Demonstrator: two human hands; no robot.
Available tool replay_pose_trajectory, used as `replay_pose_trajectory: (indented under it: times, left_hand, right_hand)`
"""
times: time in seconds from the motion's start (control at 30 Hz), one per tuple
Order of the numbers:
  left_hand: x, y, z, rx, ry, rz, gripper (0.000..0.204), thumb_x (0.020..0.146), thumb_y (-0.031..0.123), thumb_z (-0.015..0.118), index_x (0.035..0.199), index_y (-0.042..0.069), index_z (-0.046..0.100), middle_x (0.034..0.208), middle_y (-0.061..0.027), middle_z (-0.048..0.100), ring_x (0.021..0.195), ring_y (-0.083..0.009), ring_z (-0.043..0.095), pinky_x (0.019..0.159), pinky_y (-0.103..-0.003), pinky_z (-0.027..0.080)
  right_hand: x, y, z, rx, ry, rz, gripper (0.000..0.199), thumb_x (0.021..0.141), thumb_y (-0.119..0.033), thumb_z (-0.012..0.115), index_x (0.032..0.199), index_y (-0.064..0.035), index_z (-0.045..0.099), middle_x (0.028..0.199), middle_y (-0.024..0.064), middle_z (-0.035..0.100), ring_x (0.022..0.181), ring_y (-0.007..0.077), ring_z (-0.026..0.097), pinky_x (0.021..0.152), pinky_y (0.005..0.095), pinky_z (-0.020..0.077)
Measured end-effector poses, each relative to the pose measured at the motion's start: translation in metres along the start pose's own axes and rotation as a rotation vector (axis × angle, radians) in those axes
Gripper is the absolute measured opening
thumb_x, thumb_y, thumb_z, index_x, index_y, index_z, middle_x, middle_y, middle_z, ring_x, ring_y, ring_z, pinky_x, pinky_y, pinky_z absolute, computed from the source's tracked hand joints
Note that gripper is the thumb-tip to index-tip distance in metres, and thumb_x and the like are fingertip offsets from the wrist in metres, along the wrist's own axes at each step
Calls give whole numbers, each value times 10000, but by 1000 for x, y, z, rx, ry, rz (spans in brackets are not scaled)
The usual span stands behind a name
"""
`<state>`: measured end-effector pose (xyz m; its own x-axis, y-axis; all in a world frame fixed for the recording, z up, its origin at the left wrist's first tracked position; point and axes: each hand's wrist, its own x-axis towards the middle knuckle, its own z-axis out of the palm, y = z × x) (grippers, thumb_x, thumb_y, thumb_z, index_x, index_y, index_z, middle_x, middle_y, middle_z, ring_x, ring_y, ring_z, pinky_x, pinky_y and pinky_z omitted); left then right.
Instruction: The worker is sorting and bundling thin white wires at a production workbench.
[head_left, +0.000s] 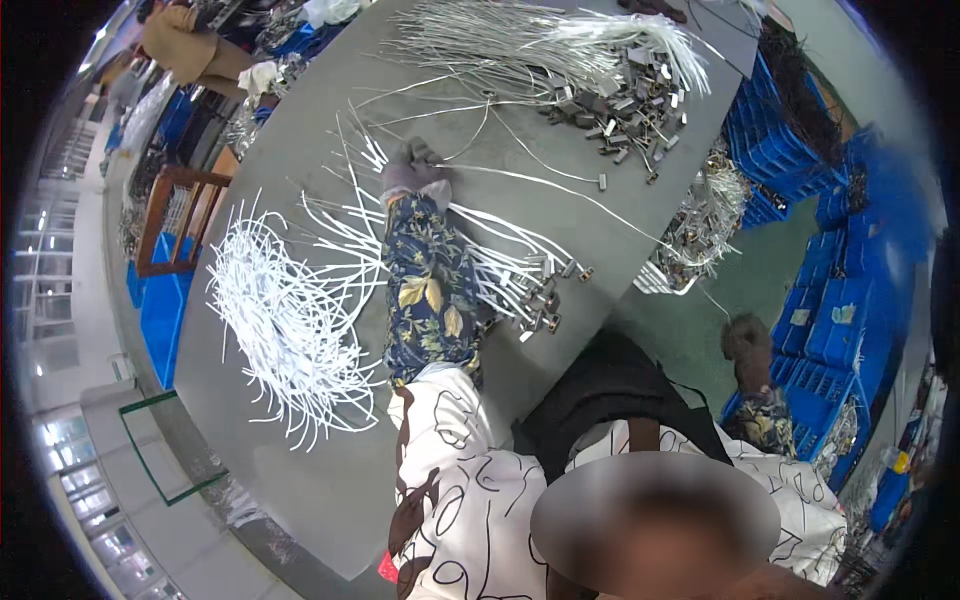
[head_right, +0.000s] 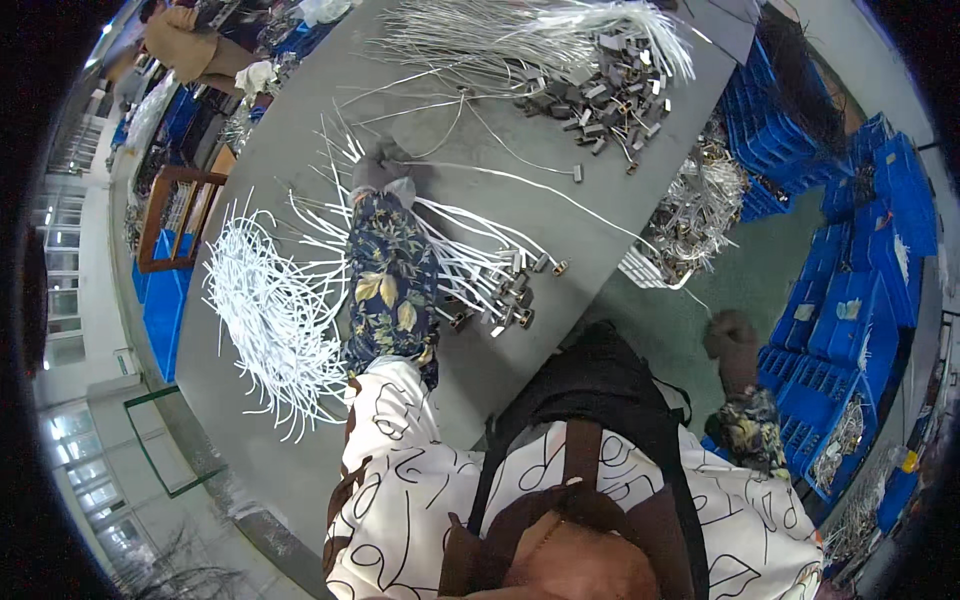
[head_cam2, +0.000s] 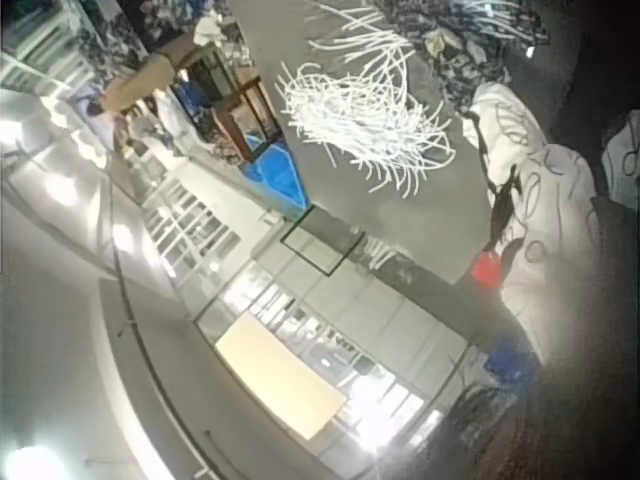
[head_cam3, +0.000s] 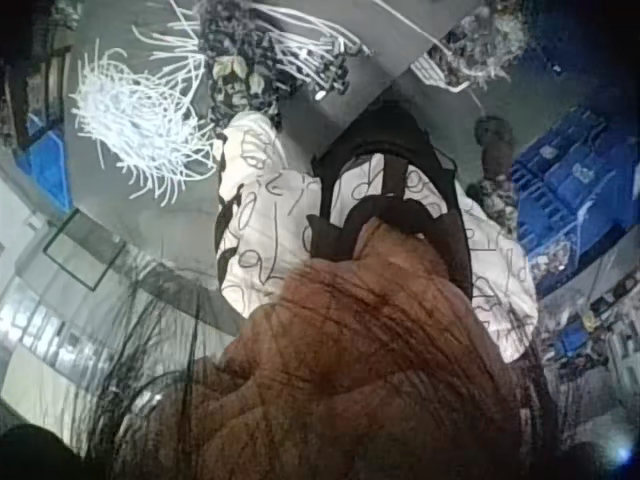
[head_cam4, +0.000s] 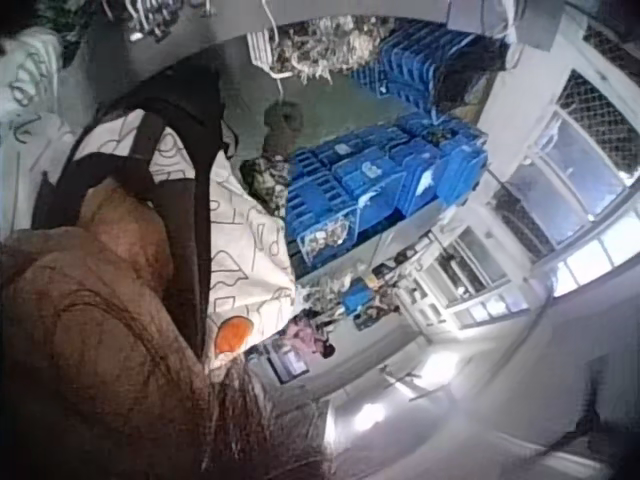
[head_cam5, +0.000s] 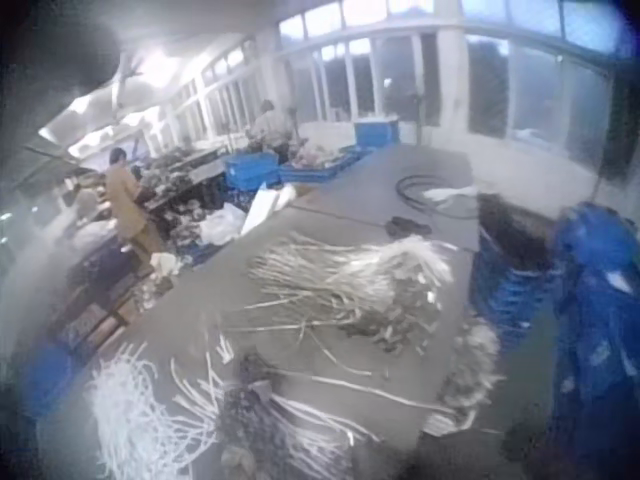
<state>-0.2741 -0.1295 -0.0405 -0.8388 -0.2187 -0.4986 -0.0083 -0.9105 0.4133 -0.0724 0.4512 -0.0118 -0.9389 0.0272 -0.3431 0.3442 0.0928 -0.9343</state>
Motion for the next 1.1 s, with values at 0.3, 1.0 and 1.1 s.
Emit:
replay_pose_trajectory:
  times: [0.3, 1.0, 1.1]
  left_hand:
    - [-114, 18, -48, 831, 369, 644, 293, 845, 201, 562, 1009, -42, 572, 797, -109, 598, 664, -139, 552, 544, -264, 437]
    - [-152, -164, -24, 1480, 790, 158, 604, 794, 367, 645, 1234, 12, 431, 939, -264, 626, 906, -423, 605, 784, -448, 488]
    - [-158, -174, 18, 1590, 769, 114, 604, 786, 392, 665, 1169, -5, 418, 831, -269, 629, 811, -445, 612, 706, -481, 490]
  right_hand:
    - [60, -72, 124, -149, -71, -68, 252, 736, -140, 676, 922, -21, 555, 748, 45, 535, 656, 141, 492, 610, 292, 418]
    - [183, -86, 382, -455, -1313, -200, 714, 716, -424, 718, 1236, 15, 500, 1117, 226, 602, 1029, 338, 586, 895, 409, 441]
    - [196, -87, 382, -346, -1454, -89, 530, 707, -345, 736, 1119, -44, 592, 1024, 158, 633, 914, 299, 613, 814, 389, 475]
